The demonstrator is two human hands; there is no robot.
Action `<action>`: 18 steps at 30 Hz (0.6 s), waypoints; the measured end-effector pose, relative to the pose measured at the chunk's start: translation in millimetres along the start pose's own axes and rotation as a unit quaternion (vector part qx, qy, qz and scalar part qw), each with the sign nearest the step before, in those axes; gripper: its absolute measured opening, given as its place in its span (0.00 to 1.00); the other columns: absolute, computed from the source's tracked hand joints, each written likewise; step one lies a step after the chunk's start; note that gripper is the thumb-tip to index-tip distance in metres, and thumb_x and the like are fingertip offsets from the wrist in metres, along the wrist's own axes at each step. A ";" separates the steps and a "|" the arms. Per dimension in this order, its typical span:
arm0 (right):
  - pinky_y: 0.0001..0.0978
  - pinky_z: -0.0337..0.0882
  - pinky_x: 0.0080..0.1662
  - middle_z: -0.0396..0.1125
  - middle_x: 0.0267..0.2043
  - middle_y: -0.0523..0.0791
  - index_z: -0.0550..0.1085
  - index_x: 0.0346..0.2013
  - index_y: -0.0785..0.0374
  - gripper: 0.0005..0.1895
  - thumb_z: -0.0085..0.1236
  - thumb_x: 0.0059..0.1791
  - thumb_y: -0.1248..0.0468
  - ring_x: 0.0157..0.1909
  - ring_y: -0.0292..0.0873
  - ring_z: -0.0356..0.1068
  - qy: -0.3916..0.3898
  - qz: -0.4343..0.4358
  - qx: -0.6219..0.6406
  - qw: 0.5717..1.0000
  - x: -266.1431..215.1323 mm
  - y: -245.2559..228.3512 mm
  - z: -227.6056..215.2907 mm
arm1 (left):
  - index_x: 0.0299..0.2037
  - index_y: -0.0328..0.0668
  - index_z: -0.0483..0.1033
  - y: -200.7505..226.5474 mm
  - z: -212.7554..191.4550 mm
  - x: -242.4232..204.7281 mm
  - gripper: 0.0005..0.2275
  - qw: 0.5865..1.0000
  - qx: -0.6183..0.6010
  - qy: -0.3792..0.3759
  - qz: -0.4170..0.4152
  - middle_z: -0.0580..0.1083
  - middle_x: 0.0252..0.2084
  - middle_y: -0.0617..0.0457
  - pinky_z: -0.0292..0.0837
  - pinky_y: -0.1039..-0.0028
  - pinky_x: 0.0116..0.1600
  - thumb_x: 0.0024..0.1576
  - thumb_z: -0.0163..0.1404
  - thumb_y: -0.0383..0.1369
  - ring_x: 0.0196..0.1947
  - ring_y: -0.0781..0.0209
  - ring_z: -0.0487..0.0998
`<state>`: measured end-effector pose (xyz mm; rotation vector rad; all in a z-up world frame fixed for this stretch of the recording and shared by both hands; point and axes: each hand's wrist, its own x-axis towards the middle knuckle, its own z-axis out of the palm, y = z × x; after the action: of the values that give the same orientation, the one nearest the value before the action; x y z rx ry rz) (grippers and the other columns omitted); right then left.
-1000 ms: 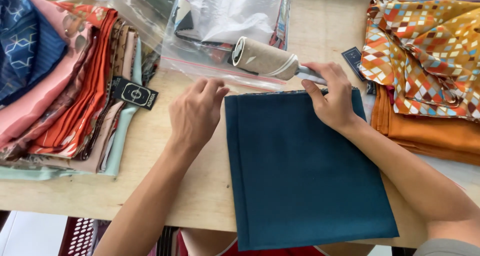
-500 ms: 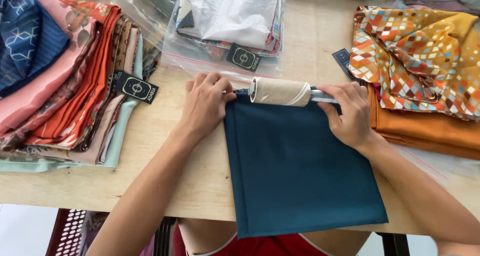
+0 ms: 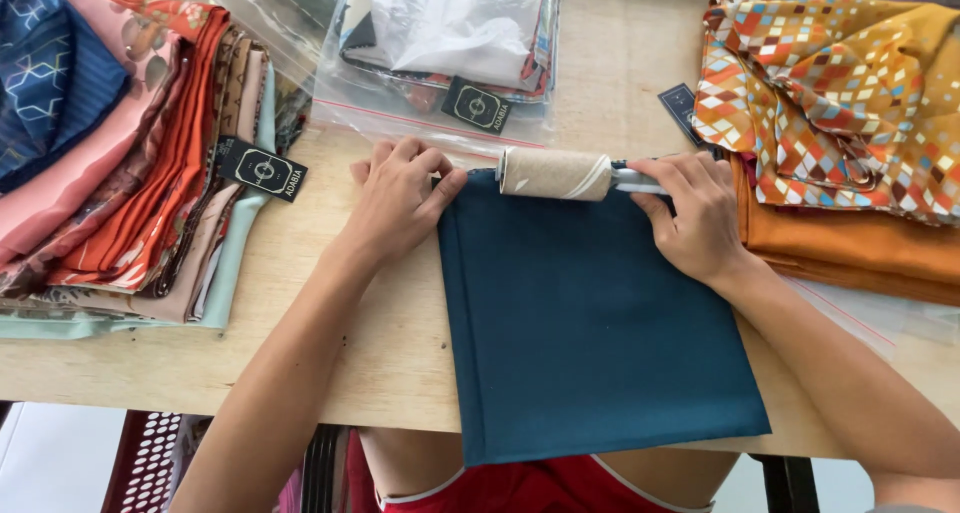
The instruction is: The person uses a lint roller to clean a folded piece of patterned fabric on a table. They roll the sticky roller over the surface, flip the fabric to clean the other side, and continue rolling until the fabric is clean.
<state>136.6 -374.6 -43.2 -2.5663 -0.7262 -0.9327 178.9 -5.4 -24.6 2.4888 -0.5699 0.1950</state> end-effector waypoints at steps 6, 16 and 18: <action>0.40 0.62 0.46 0.68 0.41 0.45 0.79 0.56 0.58 0.15 0.62 0.56 0.59 0.42 0.52 0.67 -0.004 0.024 0.034 0.999 -1.2 0.5 1.2 | 0.36 0.53 0.73 -16.3 13.5 3.4 0.13 1.000 -0.019 -0.007 0.012 0.69 0.45 0.55 0.56 0.53 0.53 0.65 0.50 0.49 0.51 0.45 0.68; 0.41 0.64 0.48 0.69 0.41 0.45 0.80 0.53 0.57 0.14 0.60 0.55 0.56 0.44 0.52 0.68 -0.027 0.001 0.061 0.998 -1.8 12.6 -0.2 | 0.40 0.51 0.70 -19.1 10.6 3.0 0.09 0.997 0.056 -0.010 0.044 0.67 0.46 0.54 0.55 0.52 0.52 0.63 0.52 0.44 0.51 0.45 0.67; 0.43 0.66 0.47 0.68 0.39 0.47 0.79 0.53 0.58 0.13 0.58 0.56 0.57 0.41 0.53 0.69 -0.032 0.008 0.010 0.999 -2.1 12.9 1.8 | 0.42 0.50 0.70 -14.9 5.9 1.4 0.10 0.998 0.050 -0.004 0.031 0.67 0.47 0.53 0.55 0.51 0.54 0.62 0.52 0.43 0.52 0.43 0.67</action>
<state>143.3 -385.2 -47.4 -2.5907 -0.7283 -0.8389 186.8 1.8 -36.6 2.5722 -0.6550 0.2425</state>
